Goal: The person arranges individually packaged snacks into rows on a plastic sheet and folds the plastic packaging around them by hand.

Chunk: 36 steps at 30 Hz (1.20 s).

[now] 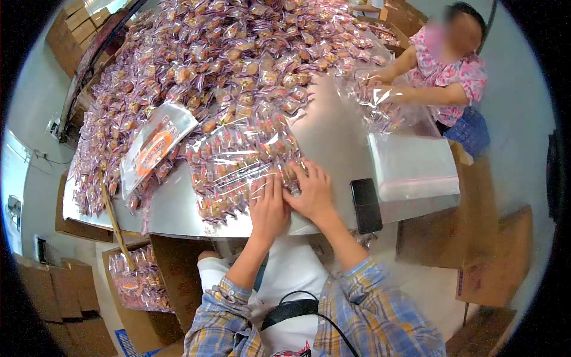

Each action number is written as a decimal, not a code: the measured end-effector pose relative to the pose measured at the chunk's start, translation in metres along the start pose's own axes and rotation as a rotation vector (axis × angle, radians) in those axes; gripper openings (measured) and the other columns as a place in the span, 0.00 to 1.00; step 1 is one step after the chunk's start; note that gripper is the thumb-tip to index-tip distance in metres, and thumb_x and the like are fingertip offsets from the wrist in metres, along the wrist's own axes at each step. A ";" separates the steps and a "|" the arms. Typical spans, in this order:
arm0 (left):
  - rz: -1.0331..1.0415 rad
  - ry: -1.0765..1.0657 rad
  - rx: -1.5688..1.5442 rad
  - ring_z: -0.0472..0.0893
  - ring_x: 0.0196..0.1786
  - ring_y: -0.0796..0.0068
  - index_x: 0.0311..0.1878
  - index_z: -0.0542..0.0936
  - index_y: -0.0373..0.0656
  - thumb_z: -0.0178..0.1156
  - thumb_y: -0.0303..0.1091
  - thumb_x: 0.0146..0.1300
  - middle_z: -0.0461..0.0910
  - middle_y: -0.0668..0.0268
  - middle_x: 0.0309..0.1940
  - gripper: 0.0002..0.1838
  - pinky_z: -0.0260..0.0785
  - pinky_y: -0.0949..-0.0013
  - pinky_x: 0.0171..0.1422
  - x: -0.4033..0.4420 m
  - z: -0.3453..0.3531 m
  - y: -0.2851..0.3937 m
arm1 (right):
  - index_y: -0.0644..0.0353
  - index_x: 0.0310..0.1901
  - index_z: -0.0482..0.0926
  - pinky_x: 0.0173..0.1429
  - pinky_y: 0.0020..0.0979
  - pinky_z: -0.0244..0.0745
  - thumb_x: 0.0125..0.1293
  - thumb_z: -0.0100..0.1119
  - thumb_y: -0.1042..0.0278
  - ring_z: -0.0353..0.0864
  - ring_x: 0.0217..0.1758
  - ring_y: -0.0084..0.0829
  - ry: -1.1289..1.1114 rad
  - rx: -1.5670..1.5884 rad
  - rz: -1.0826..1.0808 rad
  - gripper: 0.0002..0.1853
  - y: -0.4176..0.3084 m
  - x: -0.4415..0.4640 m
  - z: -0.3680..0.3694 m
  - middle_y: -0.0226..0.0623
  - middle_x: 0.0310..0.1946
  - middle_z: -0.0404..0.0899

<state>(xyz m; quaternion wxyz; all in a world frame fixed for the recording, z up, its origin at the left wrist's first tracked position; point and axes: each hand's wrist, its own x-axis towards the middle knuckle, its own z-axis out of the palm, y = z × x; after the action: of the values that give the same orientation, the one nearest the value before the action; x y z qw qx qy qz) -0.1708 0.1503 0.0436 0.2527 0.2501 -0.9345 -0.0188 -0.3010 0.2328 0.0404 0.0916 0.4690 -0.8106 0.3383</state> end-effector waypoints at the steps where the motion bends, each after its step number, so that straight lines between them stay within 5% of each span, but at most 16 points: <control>1: -0.019 0.016 0.017 0.76 0.71 0.53 0.72 0.74 0.34 0.62 0.33 0.64 0.79 0.53 0.68 0.32 0.57 0.48 0.81 0.002 -0.001 0.004 | 0.47 0.70 0.77 0.75 0.56 0.61 0.62 0.69 0.45 0.70 0.74 0.51 0.012 -0.005 0.006 0.35 0.002 0.001 0.005 0.47 0.71 0.73; 6: -0.029 0.049 0.189 0.75 0.73 0.58 0.71 0.77 0.38 0.61 0.33 0.66 0.78 0.55 0.69 0.29 0.58 0.46 0.78 0.015 0.004 -0.002 | 0.43 0.68 0.81 0.68 0.58 0.67 0.65 0.68 0.45 0.71 0.69 0.52 -0.002 -0.030 0.062 0.30 -0.009 0.002 0.015 0.45 0.68 0.74; 9: -0.053 0.134 0.044 0.82 0.65 0.60 0.62 0.84 0.44 0.64 0.32 0.64 0.84 0.60 0.64 0.22 0.60 0.50 0.76 0.013 0.011 -0.017 | 0.39 0.66 0.83 0.63 0.58 0.69 0.66 0.67 0.47 0.72 0.66 0.52 -0.095 -0.006 0.075 0.27 -0.013 0.009 0.003 0.44 0.66 0.74; 10: -0.052 0.097 -0.009 0.80 0.70 0.62 0.65 0.83 0.44 0.65 0.34 0.64 0.85 0.61 0.64 0.24 0.61 0.46 0.76 0.012 0.016 -0.024 | 0.38 0.65 0.83 0.62 0.58 0.70 0.66 0.67 0.48 0.73 0.65 0.52 -0.127 0.005 0.082 0.25 -0.010 0.010 -0.001 0.44 0.65 0.74; 14: 0.020 0.177 -0.036 0.83 0.65 0.60 0.56 0.89 0.47 0.71 0.32 0.61 0.89 0.65 0.57 0.18 0.63 0.50 0.74 0.009 0.017 -0.035 | 0.44 0.57 0.83 0.61 0.59 0.71 0.65 0.67 0.51 0.73 0.62 0.51 -0.103 -0.011 0.169 0.20 -0.021 0.017 0.004 0.44 0.59 0.74; 21: 0.088 0.154 -0.067 0.82 0.68 0.58 0.51 0.89 0.46 0.73 0.32 0.61 0.89 0.64 0.57 0.14 0.65 0.50 0.72 0.007 0.010 -0.044 | 0.49 0.59 0.77 0.65 0.59 0.72 0.55 0.81 0.53 0.72 0.64 0.54 -0.246 0.017 0.263 0.31 -0.020 0.041 -0.004 0.46 0.60 0.71; 22: 0.099 0.147 -0.128 0.81 0.69 0.62 0.54 0.87 0.46 0.67 0.30 0.64 0.87 0.67 0.62 0.15 0.63 0.44 0.74 0.008 0.009 -0.047 | 0.49 0.60 0.76 0.68 0.58 0.71 0.54 0.83 0.53 0.72 0.65 0.54 -0.205 0.055 0.226 0.34 -0.010 0.038 0.003 0.46 0.61 0.71; 26: 0.132 0.016 -0.088 0.81 0.68 0.57 0.61 0.83 0.48 0.67 0.33 0.65 0.84 0.62 0.65 0.21 0.65 0.48 0.77 0.005 0.000 -0.054 | 0.52 0.71 0.71 0.80 0.52 0.62 0.54 0.83 0.50 0.68 0.75 0.55 -0.135 0.379 0.112 0.45 0.023 0.009 0.008 0.48 0.71 0.68; 30: 0.124 0.131 0.091 0.79 0.69 0.56 0.69 0.78 0.43 0.70 0.37 0.62 0.83 0.60 0.64 0.31 0.61 0.43 0.80 -0.017 -0.020 -0.056 | 0.61 0.82 0.57 0.84 0.49 0.57 0.63 0.77 0.51 0.57 0.85 0.53 -0.070 0.356 -0.022 0.53 0.031 -0.024 0.021 0.51 0.82 0.59; 31: 0.026 0.072 0.054 0.71 0.78 0.53 0.73 0.75 0.43 0.73 0.40 0.61 0.80 0.55 0.67 0.37 0.53 0.44 0.84 -0.025 -0.025 -0.057 | 0.61 0.82 0.56 0.84 0.49 0.58 0.64 0.76 0.52 0.58 0.84 0.54 -0.046 0.406 0.013 0.52 0.030 -0.031 0.025 0.52 0.82 0.60; 36: -0.157 0.057 0.119 0.71 0.76 0.48 0.69 0.77 0.42 0.80 0.40 0.51 0.77 0.51 0.66 0.41 0.53 0.42 0.84 -0.032 -0.042 -0.073 | 0.62 0.83 0.52 0.80 0.43 0.67 0.65 0.78 0.58 0.69 0.80 0.49 -0.022 0.524 0.188 0.53 0.021 -0.033 0.034 0.54 0.78 0.66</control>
<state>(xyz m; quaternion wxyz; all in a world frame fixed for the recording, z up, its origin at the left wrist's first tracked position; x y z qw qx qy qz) -0.0933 0.1051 0.0540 0.2616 0.3376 -0.9039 0.0242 -0.2947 0.2413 -0.0100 -0.0733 0.4029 -0.7363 0.5386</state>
